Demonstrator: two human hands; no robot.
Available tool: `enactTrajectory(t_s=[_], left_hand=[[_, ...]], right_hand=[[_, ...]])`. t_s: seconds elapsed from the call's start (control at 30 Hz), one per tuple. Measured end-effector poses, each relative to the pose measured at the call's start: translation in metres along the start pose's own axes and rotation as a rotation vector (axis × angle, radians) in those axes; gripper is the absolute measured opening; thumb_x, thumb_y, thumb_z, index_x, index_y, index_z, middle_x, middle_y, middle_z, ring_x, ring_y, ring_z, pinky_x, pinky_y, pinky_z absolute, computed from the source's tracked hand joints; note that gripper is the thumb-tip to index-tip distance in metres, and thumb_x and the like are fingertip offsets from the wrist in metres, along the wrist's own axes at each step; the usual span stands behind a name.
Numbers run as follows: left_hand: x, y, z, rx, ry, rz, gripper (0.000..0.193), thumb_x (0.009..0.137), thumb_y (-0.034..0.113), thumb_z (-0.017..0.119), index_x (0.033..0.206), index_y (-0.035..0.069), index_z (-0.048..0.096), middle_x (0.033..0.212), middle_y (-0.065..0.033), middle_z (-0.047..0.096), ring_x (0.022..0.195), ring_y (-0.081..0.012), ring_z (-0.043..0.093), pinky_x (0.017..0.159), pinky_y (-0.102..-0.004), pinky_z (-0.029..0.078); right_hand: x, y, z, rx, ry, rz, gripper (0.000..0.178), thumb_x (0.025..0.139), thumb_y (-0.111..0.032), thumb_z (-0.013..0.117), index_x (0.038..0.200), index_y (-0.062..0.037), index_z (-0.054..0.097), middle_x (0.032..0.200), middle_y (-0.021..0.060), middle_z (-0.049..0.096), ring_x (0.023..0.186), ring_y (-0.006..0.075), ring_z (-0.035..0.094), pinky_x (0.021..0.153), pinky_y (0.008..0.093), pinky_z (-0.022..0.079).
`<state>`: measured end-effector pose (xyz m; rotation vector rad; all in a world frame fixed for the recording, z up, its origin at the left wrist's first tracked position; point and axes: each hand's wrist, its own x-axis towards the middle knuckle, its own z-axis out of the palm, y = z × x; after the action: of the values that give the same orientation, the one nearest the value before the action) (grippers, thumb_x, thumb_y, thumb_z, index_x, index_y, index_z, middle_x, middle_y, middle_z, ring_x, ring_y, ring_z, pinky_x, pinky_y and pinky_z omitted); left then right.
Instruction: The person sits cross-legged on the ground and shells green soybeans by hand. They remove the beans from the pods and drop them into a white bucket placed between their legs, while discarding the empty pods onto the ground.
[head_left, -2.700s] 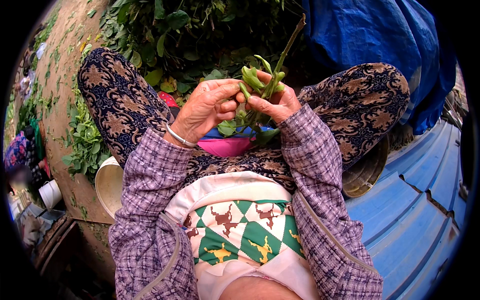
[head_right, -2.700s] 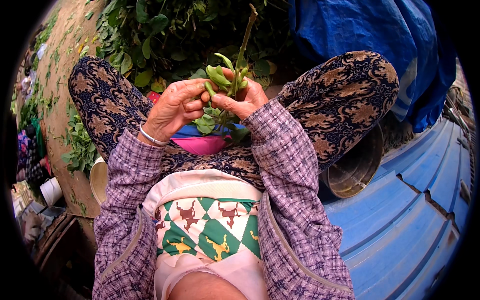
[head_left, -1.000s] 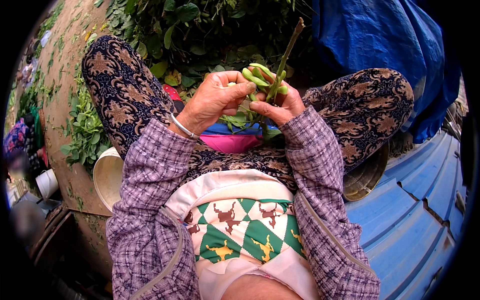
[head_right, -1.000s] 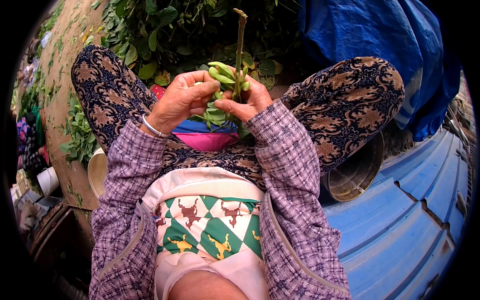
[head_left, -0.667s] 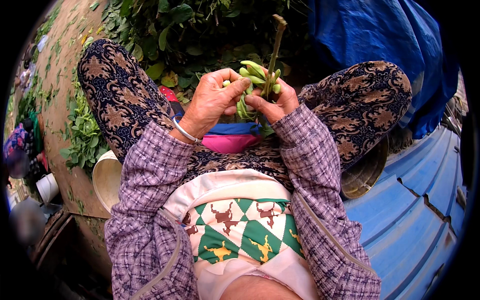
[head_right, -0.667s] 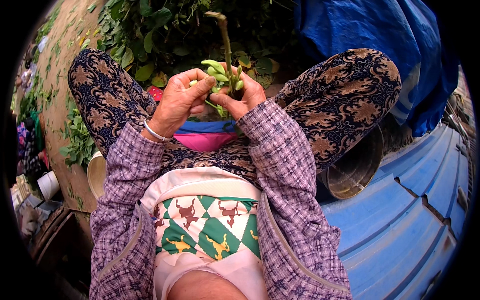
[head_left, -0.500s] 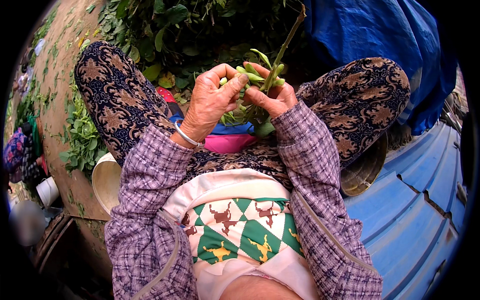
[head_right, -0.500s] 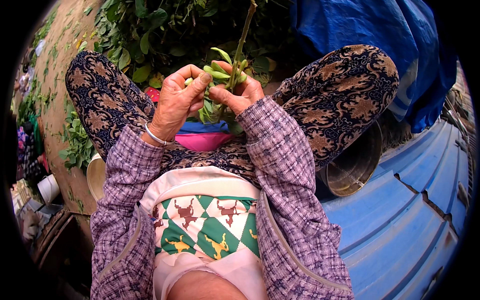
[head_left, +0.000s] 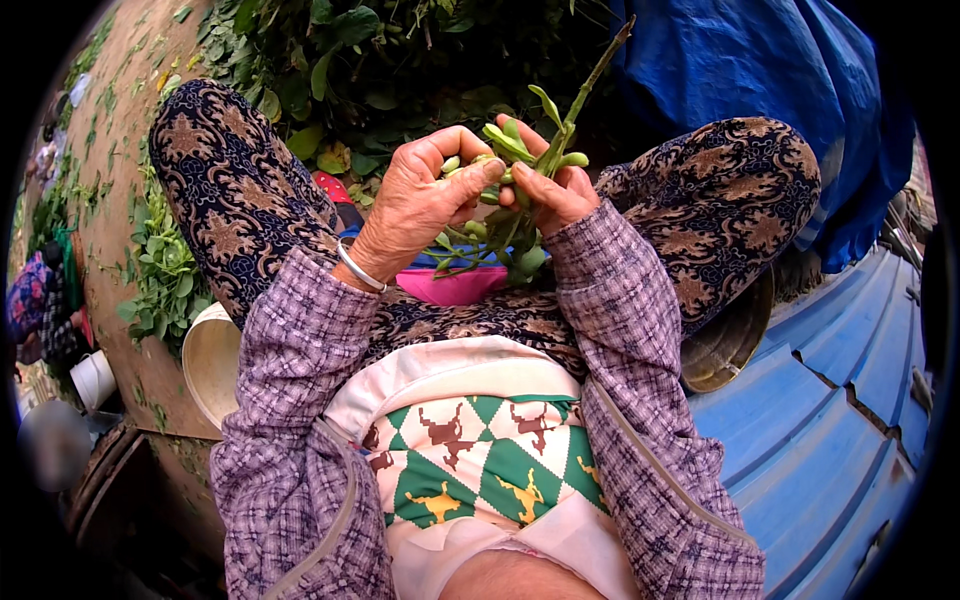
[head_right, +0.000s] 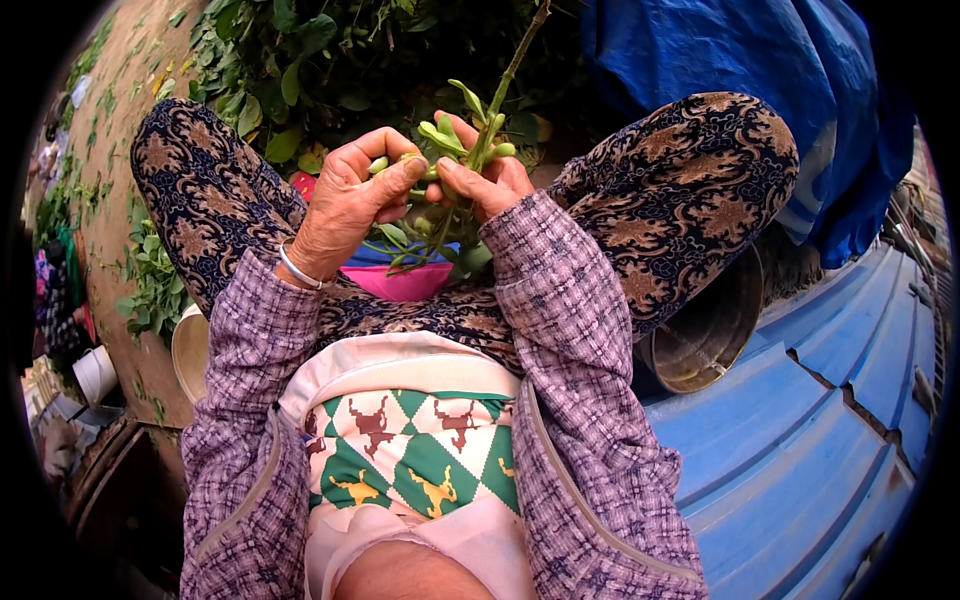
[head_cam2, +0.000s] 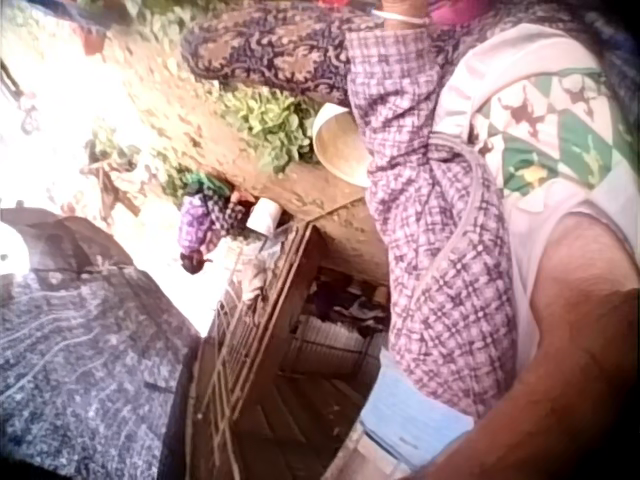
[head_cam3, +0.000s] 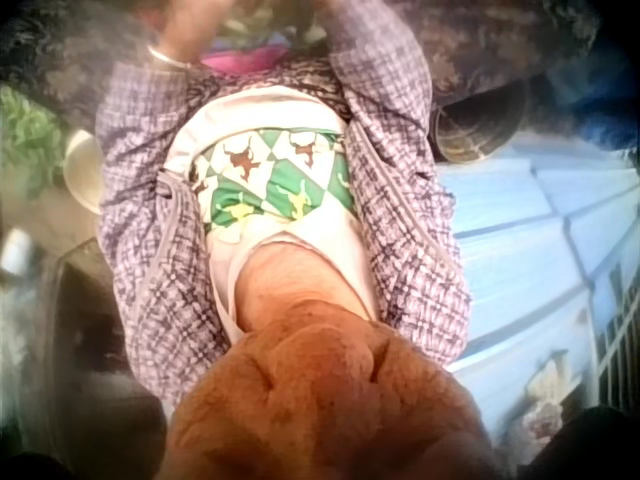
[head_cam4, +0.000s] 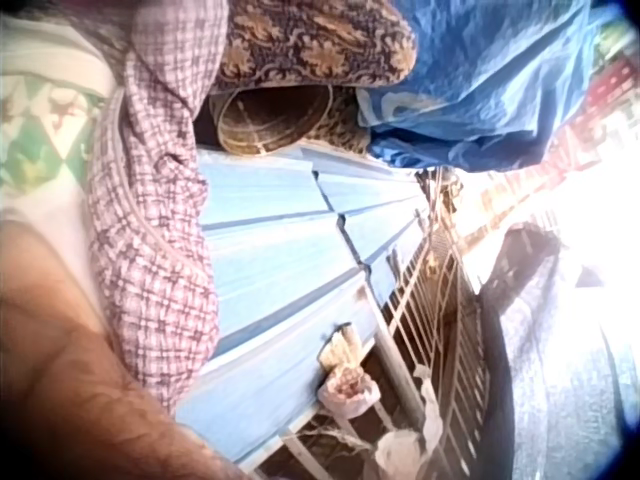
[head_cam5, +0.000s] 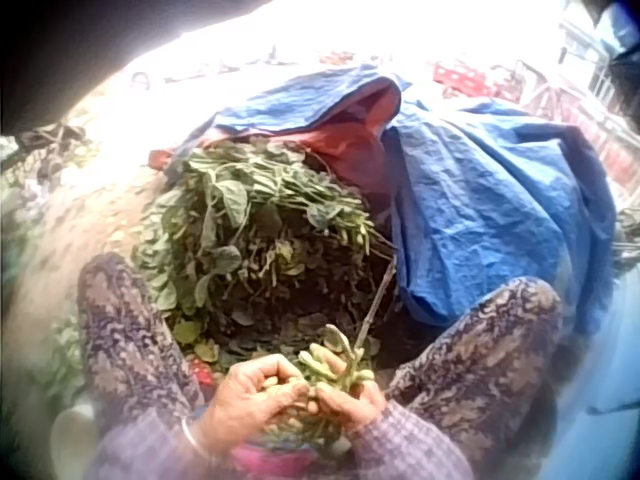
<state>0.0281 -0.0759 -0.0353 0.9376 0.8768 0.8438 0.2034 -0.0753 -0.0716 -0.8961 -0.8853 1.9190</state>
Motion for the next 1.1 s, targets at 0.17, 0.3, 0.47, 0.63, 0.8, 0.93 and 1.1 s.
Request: enactTrajectory(t_s=[0.17, 0.3, 0.47, 0.63, 0.8, 0.93, 1.1], left_hand=[[0.004, -0.006, -0.006, -0.071, -0.065, -0.028, 0.012, 0.085, 0.015, 0.058, 0.084, 0.004, 0.054, 0.070, -0.0021, 0.060, 0.048, -0.0007, 0.040, 0.041, -0.0139, 0.030], [0.002, -0.001, -0.006, -0.083, -0.087, -0.075, 0.013, 0.086, 0.018, 0.057, 0.089, 0.007, 0.051, 0.071, 0.0005, 0.057, 0.050, 0.0018, 0.035, 0.042, -0.0138, 0.026], [0.007, -0.002, -0.011, 0.005, -0.070, -0.137, 0.016, 0.086, 0.018, 0.057, 0.093, 0.006, 0.051, 0.074, -0.0014, 0.059, 0.054, -0.0002, 0.047, 0.043, -0.0119, 0.032], [0.008, 0.001, -0.020, -0.128, -0.121, -0.120, 0.017, 0.086, 0.016, 0.057, 0.096, 0.003, 0.054, 0.082, -0.0040, 0.061, 0.073, -0.0101, 0.063, 0.048, -0.0127, 0.043], [0.007, 0.003, -0.016, -0.109, -0.163, -0.132, 0.019, 0.085, 0.015, 0.057, 0.101, 0.004, 0.054, 0.077, 0.0004, 0.059, 0.058, -0.0014, 0.051, 0.046, -0.0118, 0.035], [0.005, 0.004, -0.014, -0.020, -0.184, -0.146, 0.022, 0.084, 0.016, 0.058, 0.103, 0.005, 0.053, 0.070, 0.0058, 0.054, 0.051, 0.0023, 0.035, 0.044, -0.0124, 0.025], [0.006, 0.000, -0.010, -0.001, -0.191, -0.191, 0.020, 0.084, 0.017, 0.058, 0.100, 0.005, 0.053, 0.062, 0.0102, 0.043, 0.050, 0.0026, 0.032, 0.043, -0.0135, 0.024]], right_hand=[[0.005, -0.001, -0.003, -0.070, 0.046, -0.049, 0.061, 0.083, -0.010, 0.055, 0.136, -0.0072, 0.026, 0.127, 0.0109, 0.042, 0.087, 0.0129, 0.057, 0.072, 0.0234, 0.049], [0.002, 0.002, -0.001, -0.159, 0.088, -0.095, 0.060, 0.084, -0.010, 0.056, 0.136, -0.0067, 0.027, 0.130, 0.0141, 0.040, 0.116, 0.0211, 0.043, 0.095, 0.0313, 0.037], [0.006, 0.010, 0.004, -0.280, 0.053, -0.174, 0.056, 0.085, -0.009, 0.055, 0.135, -0.0074, 0.029, 0.124, 0.0110, 0.046, 0.105, 0.0173, 0.051, 0.087, 0.0269, 0.044], [0.003, 0.003, 0.012, -0.167, -0.011, -0.050, 0.051, 0.087, -0.012, 0.054, 0.132, -0.0054, 0.032, 0.106, 0.0065, 0.056, 0.069, 0.0106, 0.058, 0.067, 0.0234, 0.049], [0.003, -0.004, 0.009, -0.107, 0.034, -0.029, 0.051, 0.084, -0.011, 0.058, 0.130, -0.0042, 0.037, 0.107, 0.0063, 0.056, 0.068, 0.0079, 0.056, 0.062, 0.0214, 0.048], [0.006, -0.004, 0.012, -0.134, 0.145, -0.018, 0.048, 0.082, -0.013, 0.062, 0.125, -0.0036, 0.043, 0.103, 0.0065, 0.058, 0.064, 0.0068, 0.054, 0.053, 0.0181, 0.046], [0.009, -0.006, 0.011, -0.282, 0.152, 0.069, 0.044, 0.082, -0.019, 0.063, 0.120, -0.0025, 0.049, 0.090, 0.0047, 0.062, 0.057, 0.0057, 0.052, 0.048, 0.0168, 0.043]])
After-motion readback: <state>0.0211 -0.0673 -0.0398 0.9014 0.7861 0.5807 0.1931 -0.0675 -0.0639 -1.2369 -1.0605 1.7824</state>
